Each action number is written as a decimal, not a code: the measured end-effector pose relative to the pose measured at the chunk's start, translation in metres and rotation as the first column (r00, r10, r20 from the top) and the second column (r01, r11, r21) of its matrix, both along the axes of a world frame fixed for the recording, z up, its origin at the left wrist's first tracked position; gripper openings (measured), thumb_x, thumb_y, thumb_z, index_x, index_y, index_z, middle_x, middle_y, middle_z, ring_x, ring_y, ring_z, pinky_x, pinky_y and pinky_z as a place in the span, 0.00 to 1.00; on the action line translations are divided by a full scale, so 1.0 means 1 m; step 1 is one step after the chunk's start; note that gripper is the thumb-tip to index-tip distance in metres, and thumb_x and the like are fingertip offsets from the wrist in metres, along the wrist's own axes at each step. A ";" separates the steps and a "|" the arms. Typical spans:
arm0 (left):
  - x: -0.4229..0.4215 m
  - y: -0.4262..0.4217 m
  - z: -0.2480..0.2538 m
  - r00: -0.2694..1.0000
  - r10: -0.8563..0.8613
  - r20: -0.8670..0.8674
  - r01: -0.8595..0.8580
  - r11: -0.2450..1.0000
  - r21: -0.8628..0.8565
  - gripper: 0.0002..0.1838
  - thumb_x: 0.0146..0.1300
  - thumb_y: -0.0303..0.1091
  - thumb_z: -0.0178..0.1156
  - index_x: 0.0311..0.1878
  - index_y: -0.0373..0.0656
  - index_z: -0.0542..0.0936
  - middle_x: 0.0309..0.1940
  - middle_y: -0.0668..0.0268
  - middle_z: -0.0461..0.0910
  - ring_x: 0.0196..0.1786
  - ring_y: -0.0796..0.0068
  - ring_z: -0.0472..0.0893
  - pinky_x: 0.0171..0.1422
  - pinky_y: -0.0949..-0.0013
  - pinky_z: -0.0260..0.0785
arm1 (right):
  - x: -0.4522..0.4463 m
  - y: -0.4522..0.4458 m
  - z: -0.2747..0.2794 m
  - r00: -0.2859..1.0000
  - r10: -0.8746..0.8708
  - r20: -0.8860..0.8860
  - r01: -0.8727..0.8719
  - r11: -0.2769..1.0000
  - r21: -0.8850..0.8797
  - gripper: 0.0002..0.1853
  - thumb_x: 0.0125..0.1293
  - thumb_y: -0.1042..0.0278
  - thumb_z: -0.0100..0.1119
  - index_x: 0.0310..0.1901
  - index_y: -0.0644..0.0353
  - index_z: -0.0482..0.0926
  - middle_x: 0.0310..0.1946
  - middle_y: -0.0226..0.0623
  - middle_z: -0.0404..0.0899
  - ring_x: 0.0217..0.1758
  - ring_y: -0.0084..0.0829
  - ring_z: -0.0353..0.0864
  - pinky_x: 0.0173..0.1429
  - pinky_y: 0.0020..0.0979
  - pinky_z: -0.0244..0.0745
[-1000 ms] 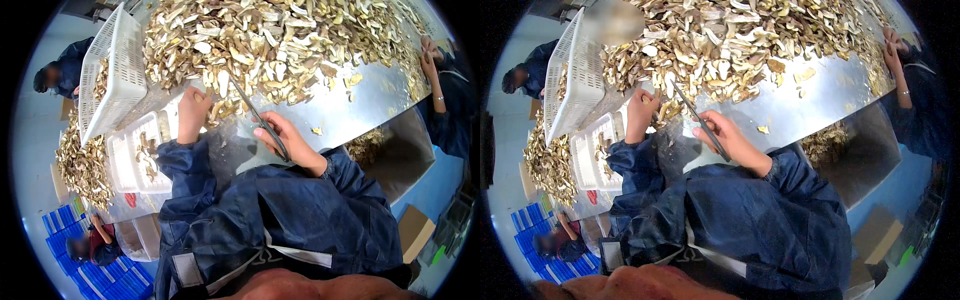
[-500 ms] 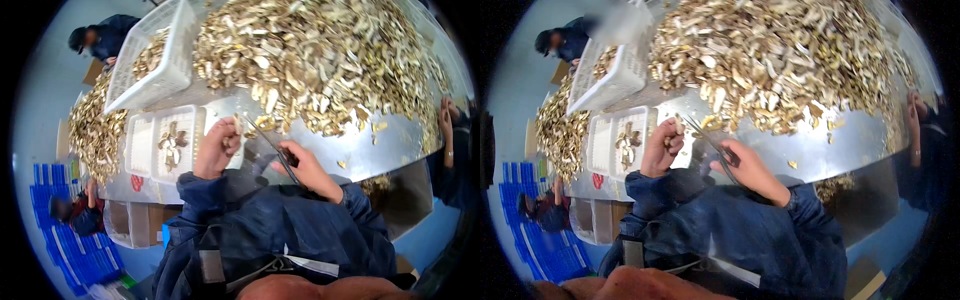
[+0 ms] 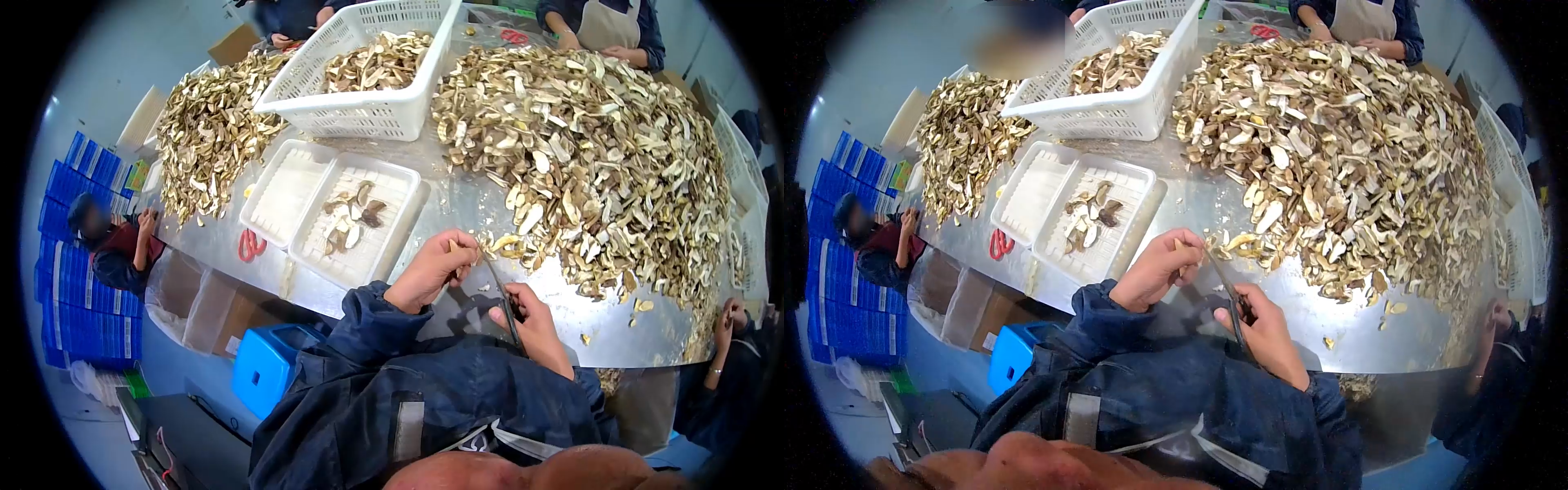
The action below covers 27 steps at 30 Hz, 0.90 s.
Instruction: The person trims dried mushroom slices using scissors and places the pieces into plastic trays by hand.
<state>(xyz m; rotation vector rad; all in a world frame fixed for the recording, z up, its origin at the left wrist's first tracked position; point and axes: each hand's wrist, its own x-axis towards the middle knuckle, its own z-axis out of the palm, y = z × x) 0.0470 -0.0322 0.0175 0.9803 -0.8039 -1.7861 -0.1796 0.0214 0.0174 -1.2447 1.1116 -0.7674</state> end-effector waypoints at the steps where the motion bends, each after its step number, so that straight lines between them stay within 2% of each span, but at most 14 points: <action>1: 0.001 0.001 -0.003 1.000 -0.002 -0.015 0.002 1.000 0.004 0.04 0.69 0.28 0.62 0.44 0.40 0.78 0.31 0.69 0.79 0.25 0.84 0.75 0.25 0.79 0.64 | 0.002 0.002 0.004 1.000 -0.004 -0.009 0.004 1.000 0.006 0.21 0.65 0.61 0.74 0.55 0.63 0.79 0.29 0.22 0.73 0.32 0.16 0.67 0.37 0.22 0.65; 5: 0.003 0.002 -0.001 0.997 -0.037 -0.069 0.037 0.999 0.003 0.06 0.71 0.32 0.64 0.44 0.40 0.78 0.31 0.69 0.79 0.26 0.84 0.75 0.24 0.79 0.63 | 0.005 0.005 0.002 0.996 -0.020 -0.093 0.015 0.998 -0.056 0.21 0.67 0.60 0.72 0.54 0.64 0.79 0.29 0.26 0.78 0.33 0.17 0.71 0.38 0.22 0.68; 8: 0.004 0.003 -0.006 0.997 -0.050 -0.050 0.052 0.998 0.034 0.08 0.72 0.34 0.64 0.44 0.41 0.78 0.31 0.69 0.79 0.26 0.85 0.74 0.24 0.78 0.61 | 0.006 0.007 0.004 0.995 -0.009 -0.097 0.009 1.000 -0.003 0.21 0.67 0.61 0.72 0.54 0.64 0.79 0.27 0.26 0.78 0.30 0.17 0.71 0.36 0.22 0.68; 14: 0.008 0.010 -0.015 0.996 -0.048 -0.074 0.056 0.992 0.117 0.07 0.73 0.34 0.63 0.44 0.43 0.76 0.32 0.71 0.77 0.26 0.85 0.69 0.26 0.78 0.56 | 0.002 0.009 -0.004 0.982 0.021 -0.187 -0.014 0.999 0.035 0.20 0.68 0.60 0.72 0.52 0.65 0.79 0.24 0.30 0.77 0.28 0.18 0.71 0.33 0.24 0.68; 17: 0.023 0.015 -0.025 0.993 -0.018 -0.115 0.033 0.991 0.129 0.08 0.73 0.33 0.61 0.49 0.41 0.77 0.32 0.71 0.77 0.26 0.85 0.68 0.26 0.77 0.57 | 0.003 0.009 -0.007 0.985 0.022 -0.174 -0.023 1.000 -0.003 0.20 0.67 0.59 0.73 0.52 0.65 0.79 0.24 0.31 0.76 0.29 0.18 0.71 0.33 0.25 0.69; 19: 0.043 0.020 -0.004 0.992 0.110 -0.059 -0.106 0.992 0.069 0.12 0.74 0.36 0.58 0.53 0.39 0.78 0.29 0.73 0.74 0.24 0.86 0.67 0.27 0.78 0.58 | 0.000 0.007 -0.015 0.992 -0.005 -0.128 0.001 1.000 -0.030 0.20 0.67 0.60 0.73 0.52 0.65 0.79 0.24 0.29 0.75 0.28 0.18 0.70 0.33 0.25 0.68; 20: 0.057 0.020 -0.003 0.978 0.202 0.045 -0.199 0.978 -0.067 0.17 0.75 0.39 0.56 0.58 0.37 0.78 0.29 0.75 0.75 0.24 0.86 0.66 0.29 0.79 0.57 | -0.003 0.006 -0.023 0.994 -0.030 -0.108 0.027 0.999 -0.030 0.20 0.67 0.60 0.73 0.52 0.64 0.79 0.24 0.29 0.74 0.28 0.18 0.69 0.32 0.25 0.67; 21: 0.070 0.018 -0.006 0.904 0.416 0.102 -0.406 0.908 -0.103 0.18 0.75 0.41 0.56 0.57 0.37 0.80 0.30 0.76 0.75 0.24 0.87 0.66 0.29 0.79 0.58 | -0.007 0.006 -0.045 0.999 -0.040 -0.028 0.040 0.999 -0.010 0.19 0.67 0.60 0.73 0.51 0.64 0.79 0.23 0.26 0.71 0.27 0.17 0.66 0.31 0.24 0.64; 22: 0.092 0.015 0.011 0.867 0.436 0.241 -0.412 0.900 -0.145 0.16 0.74 0.42 0.56 0.52 0.39 0.82 0.30 0.76 0.75 0.26 0.88 0.67 0.30 0.78 0.59 | -0.008 0.005 -0.043 0.998 -0.059 0.023 0.058 0.998 0.013 0.18 0.68 0.61 0.72 0.52 0.62 0.79 0.23 0.23 0.69 0.26 0.15 0.64 0.29 0.23 0.60; 23: 0.100 0.010 0.023 0.748 0.556 0.362 -0.504 0.831 -0.235 0.13 0.75 0.40 0.54 0.46 0.42 0.83 0.29 0.76 0.74 0.28 0.88 0.68 0.31 0.76 0.60 | -0.010 0.003 -0.032 0.990 -0.090 0.109 0.077 0.989 0.123 0.17 0.69 0.62 0.71 0.54 0.60 0.79 0.24 0.21 0.68 0.24 0.13 0.64 0.28 0.22 0.58; 24: 0.112 0.010 0.028 0.658 0.632 0.409 -0.538 0.775 -0.332 0.12 0.75 0.40 0.54 0.44 0.43 0.82 0.30 0.74 0.77 0.31 0.88 0.71 0.33 0.76 0.60 | -0.012 0.002 -0.045 0.981 -0.117 0.152 0.107 0.992 0.073 0.17 0.70 0.63 0.69 0.55 0.59 0.79 0.24 0.20 0.67 0.22 0.14 0.64 0.26 0.22 0.58; 25: 0.135 0.000 0.019 0.554 0.651 0.519 -0.486 0.759 -0.434 0.13 0.75 0.40 0.54 0.43 0.41 0.81 0.31 0.71 0.78 0.31 0.82 0.72 0.35 0.73 0.63 | -0.017 0.000 -0.040 0.970 -0.144 0.197 0.119 0.984 0.131 0.16 0.72 0.63 0.67 0.56 0.59 0.79 0.24 0.21 0.67 0.21 0.14 0.64 0.26 0.22 0.58; 26: 0.158 -0.011 0.007 0.433 0.673 0.600 -0.410 0.739 -0.534 0.14 0.75 0.40 0.53 0.42 0.40 0.81 0.31 0.67 0.80 0.32 0.76 0.74 0.37 0.69 0.65 | -0.021 0.000 -0.039 0.933 -0.178 0.314 0.133 0.978 0.158 0.17 0.73 0.62 0.65 0.57 0.60 0.77 0.25 0.22 0.68 0.21 0.14 0.64 0.26 0.21 0.58; 27: 0.181 -0.022 -0.006 0.309 0.610 0.730 -0.176 0.791 -0.587 0.14 0.75 0.39 0.53 0.41 0.38 0.81 0.32 0.64 0.80 0.33 0.71 0.75 0.38 0.65 0.66 | -0.026 -0.001 -0.042 0.905 -0.212 0.369 0.161 0.973 0.164 0.17 0.74 0.62 0.63 0.59 0.60 0.76 0.24 0.23 0.69 0.21 0.15 0.65 0.26 0.21 0.58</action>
